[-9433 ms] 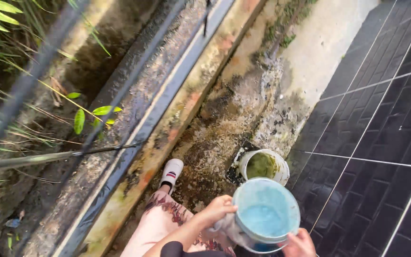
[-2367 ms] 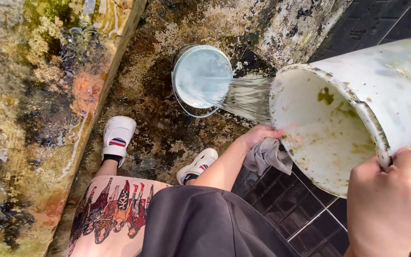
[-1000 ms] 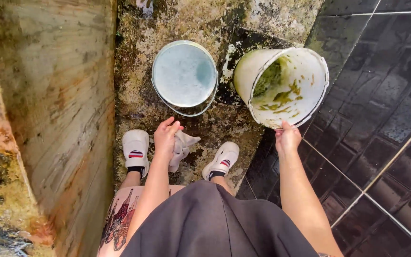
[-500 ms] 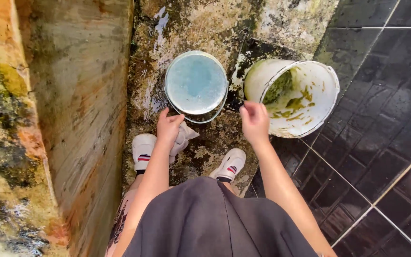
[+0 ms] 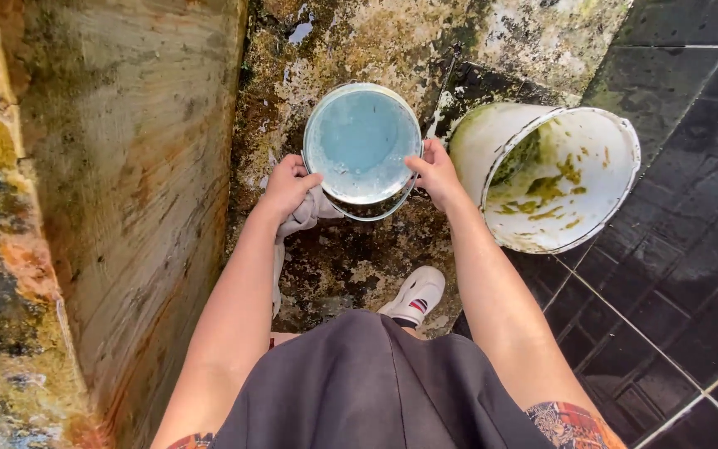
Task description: Rinsing a cleaning cloth using buckets of water and an outdoor tap after wiping a window.
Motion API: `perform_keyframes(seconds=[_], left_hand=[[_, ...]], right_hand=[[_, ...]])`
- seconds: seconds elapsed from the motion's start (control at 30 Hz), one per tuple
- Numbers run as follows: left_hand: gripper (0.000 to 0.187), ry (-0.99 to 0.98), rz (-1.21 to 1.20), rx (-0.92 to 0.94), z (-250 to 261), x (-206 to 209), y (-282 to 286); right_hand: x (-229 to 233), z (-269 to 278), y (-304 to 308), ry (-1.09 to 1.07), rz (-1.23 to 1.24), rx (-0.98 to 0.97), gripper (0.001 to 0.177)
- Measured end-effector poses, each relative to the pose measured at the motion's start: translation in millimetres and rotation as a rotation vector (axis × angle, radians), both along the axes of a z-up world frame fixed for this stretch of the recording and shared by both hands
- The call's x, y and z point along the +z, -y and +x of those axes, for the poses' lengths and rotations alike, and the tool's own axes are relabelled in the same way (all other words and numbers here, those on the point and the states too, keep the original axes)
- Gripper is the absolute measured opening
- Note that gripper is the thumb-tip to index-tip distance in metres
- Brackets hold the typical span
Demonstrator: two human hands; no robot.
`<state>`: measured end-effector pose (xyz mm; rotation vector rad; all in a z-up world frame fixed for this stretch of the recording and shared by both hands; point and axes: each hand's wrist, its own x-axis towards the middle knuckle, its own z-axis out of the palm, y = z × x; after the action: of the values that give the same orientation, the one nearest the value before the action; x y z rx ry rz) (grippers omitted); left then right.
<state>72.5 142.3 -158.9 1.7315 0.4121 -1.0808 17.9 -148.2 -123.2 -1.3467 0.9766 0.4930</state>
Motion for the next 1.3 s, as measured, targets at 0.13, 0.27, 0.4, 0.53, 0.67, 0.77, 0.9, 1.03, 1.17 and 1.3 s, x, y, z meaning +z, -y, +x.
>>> perform_keyframes(seconds=[0.13, 0.27, 0.4, 0.53, 0.67, 0.77, 0.9, 1.03, 1.17, 1.3], left_hand=[[0.032, 0.063, 0.043, -0.074, 6.7, -2.4, 0.1], [0.031, 0.061, 0.017, -0.05, 9.3, 70.3, 13.8], [0.031, 0.088, -0.054, 0.008, -13.1, 188.1, 23.8], [0.036, 0.075, -0.06, -0.055, -56.3, 227.6, 26.1], [0.024, -0.116, -0.16, -0.197, -94.6, 305.2, 48.1], [0.028, -0.186, -0.379, -0.05, -122.3, 348.3, 69.4], [0.035, -0.126, -0.669, 0.228, -146.5, 367.2, 92.8], [0.065, -0.124, -0.916, 0.513, -108.4, 558.0, 62.5], [0.082, 0.158, -0.886, 0.701, -75.7, 586.1, 72.8], [0.034, 0.54, -0.783, 0.583, 19.1, 577.0, 58.4]], right_hand=[[-8.3, -3.3, -1.7, 0.076, -0.064, 0.033, 0.026], [22.3, -21.7, -8.0, 0.17, -0.094, 0.078, 0.033], [91.9, -71.4, -11.4, 0.238, -0.074, -0.002, 0.035], [195.2, -131.3, -6.8, 0.244, 0.054, -0.315, 0.034], [293.2, -215.9, 36.1, 0.28, 0.123, -0.408, 0.031], [377.9, -237.3, 62.3, 0.331, 0.025, -0.451, 0.039], [498.7, -170.2, 62.6, 0.26, -0.225, -0.422, 0.034], [653.4, -44.8, -14.1, 0.215, -0.677, -0.115, 0.052], [771.5, 38.8, -107.9, 0.349, -1.108, 0.205, 0.06], [859.7, 96.2, -205.6, 0.573, -1.218, 0.346, 0.056]])
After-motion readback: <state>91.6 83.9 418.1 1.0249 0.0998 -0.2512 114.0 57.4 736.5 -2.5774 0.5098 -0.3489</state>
